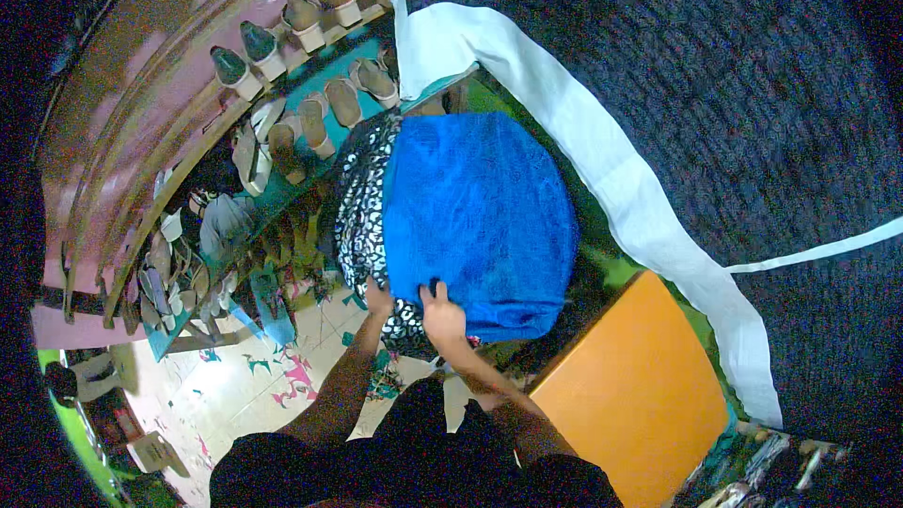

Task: Folding a lace fabric and sorting patterned garments or fabric pieces in a workshop.

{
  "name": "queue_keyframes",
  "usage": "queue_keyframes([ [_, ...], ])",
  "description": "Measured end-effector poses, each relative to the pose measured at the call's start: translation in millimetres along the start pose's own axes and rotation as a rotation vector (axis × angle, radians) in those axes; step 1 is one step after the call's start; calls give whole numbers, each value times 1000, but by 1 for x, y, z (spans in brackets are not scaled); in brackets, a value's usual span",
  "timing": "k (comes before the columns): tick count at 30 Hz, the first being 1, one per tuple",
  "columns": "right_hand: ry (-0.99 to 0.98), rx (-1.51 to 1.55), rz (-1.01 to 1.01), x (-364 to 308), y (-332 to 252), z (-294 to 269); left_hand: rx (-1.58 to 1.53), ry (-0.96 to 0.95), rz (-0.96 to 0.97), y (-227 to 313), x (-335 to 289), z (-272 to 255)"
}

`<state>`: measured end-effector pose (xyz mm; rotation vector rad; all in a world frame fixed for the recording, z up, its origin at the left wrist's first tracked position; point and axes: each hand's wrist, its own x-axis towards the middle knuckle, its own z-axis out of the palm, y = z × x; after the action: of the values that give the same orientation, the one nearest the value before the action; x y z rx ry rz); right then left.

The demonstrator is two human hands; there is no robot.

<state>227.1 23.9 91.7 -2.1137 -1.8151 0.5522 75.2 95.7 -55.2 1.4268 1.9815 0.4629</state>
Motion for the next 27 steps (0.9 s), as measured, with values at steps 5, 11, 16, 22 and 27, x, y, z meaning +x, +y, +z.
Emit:
queue_keyframes([
  [5, -39, -150, -36, 3, 53, 64, -182, 36, 57, 13, -25, -18],
  [11, -105, -224, -6, 43, 65, 69, -449, 135, 177, 3, -65, -41],
  [16, -248, -225, 117, 48, 31, 20, -487, 199, 50, -3, -106, -83],
  [22, 117, -129, 47, 67, 47, 1, -518, 456, 118, 7, -133, -110],
  [27, -116, -115, 84, 70, 68, -10, -556, 534, 118, 47, -156, -157],
])
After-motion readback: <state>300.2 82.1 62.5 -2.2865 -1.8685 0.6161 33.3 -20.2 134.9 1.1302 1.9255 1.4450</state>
